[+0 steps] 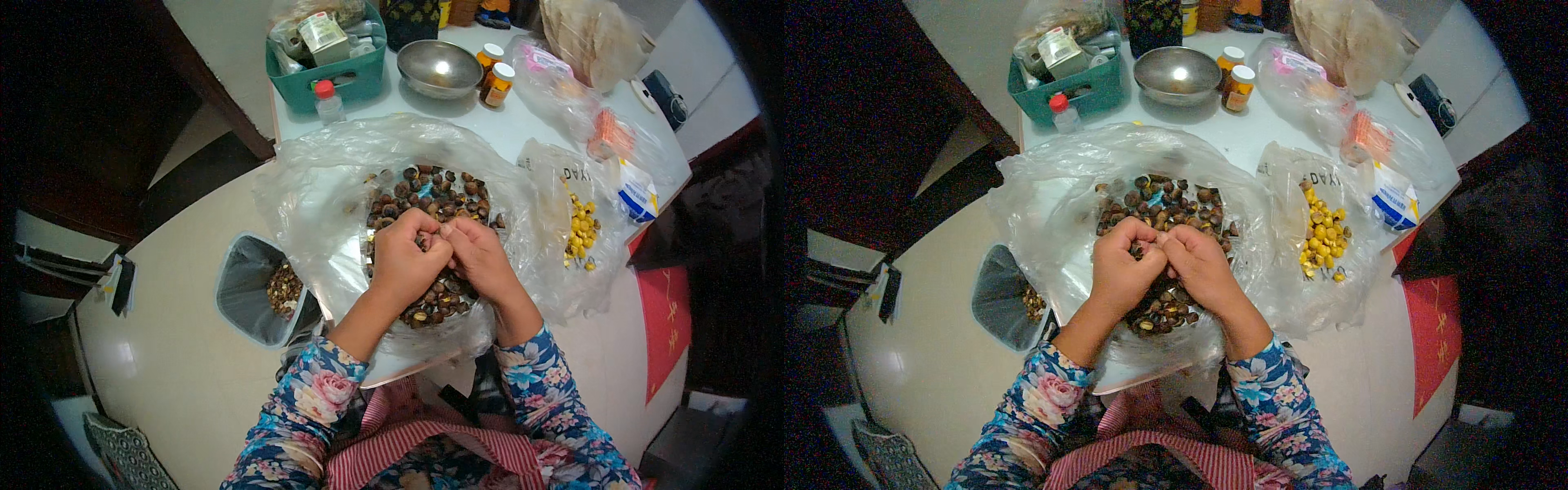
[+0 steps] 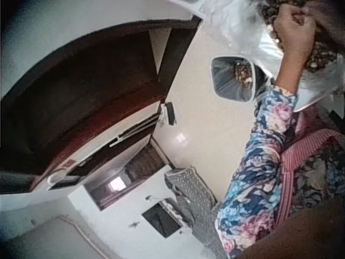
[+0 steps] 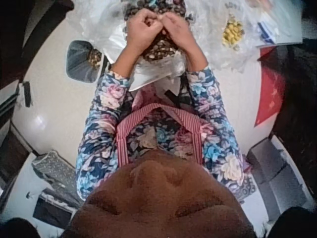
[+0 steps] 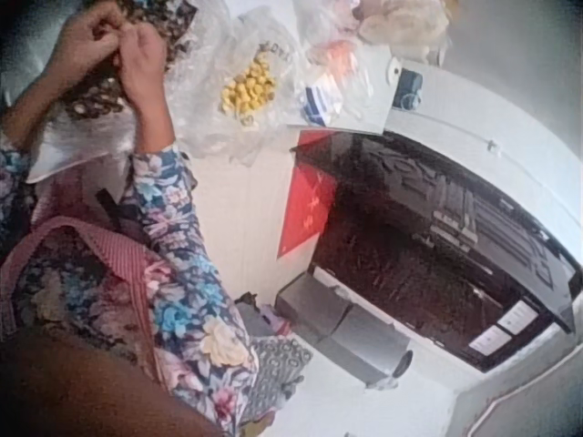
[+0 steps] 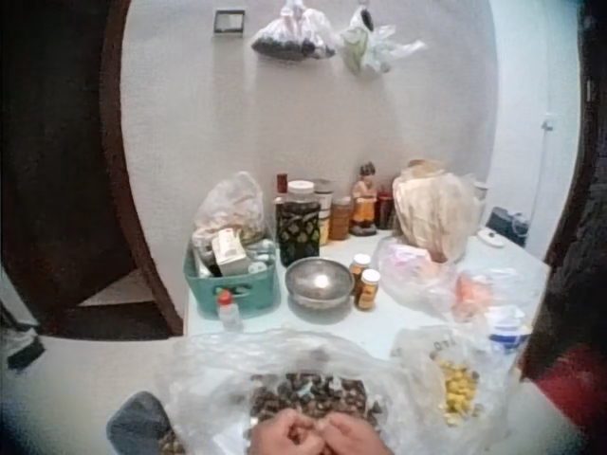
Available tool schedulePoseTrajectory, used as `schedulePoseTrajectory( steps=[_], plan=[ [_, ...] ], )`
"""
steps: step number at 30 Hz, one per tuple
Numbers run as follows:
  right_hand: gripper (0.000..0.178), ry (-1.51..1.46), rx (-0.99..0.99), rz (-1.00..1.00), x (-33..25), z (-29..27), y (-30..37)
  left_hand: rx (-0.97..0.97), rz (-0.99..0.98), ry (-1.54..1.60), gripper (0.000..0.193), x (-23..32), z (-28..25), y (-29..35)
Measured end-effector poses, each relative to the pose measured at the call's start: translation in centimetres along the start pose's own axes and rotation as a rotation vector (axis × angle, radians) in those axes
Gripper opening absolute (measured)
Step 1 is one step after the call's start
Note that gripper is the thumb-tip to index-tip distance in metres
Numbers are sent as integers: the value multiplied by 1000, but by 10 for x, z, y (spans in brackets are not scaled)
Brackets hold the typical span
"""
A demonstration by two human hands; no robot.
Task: The person peels chestnuts by hand, removing the outer shells and inner skins. The peeled chestnuts are placed into a separate plastic bag on the table while the shells are discarded into a bin.
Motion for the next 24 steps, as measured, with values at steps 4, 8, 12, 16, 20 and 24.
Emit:
schedulePoseTrajectory(
  steps=[4, 8, 12, 16, 20, 24],
  plan=[
    [24, 7, 28, -31, -4, -3, 1, 2, 24, 23, 11, 2, 1, -1],
    [25, -60, 125, 48, 1, -12, 1, -139, -293, 280, 13, -17, 14, 4],
    [25, 42, 146, -70, -6, -11, 1, -126, -242, 234, 13, -12, 10, 3],
    [24, 138, 189, -183, -11, -6, 3, -105, -161, 148, 11, -7, 6, 0],
    [24, 148, 195, -231, -15, -3, 4, -51, -98, 78, 9, -3, 0, -1],
    [24, 108, 167, -245, -17, 2, 6, -8, -100, 89, 8, -2, -2, 0]
  ],
)
Point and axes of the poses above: each hand's wrist, its own y-axis away from the middle knuckle, its own z-axis out of the palm, x = y × z, the point moved 8 cm from there along -y, towards the middle knuckle, and after that the axes turned 3 degrees about x, right-handed, at the moved point
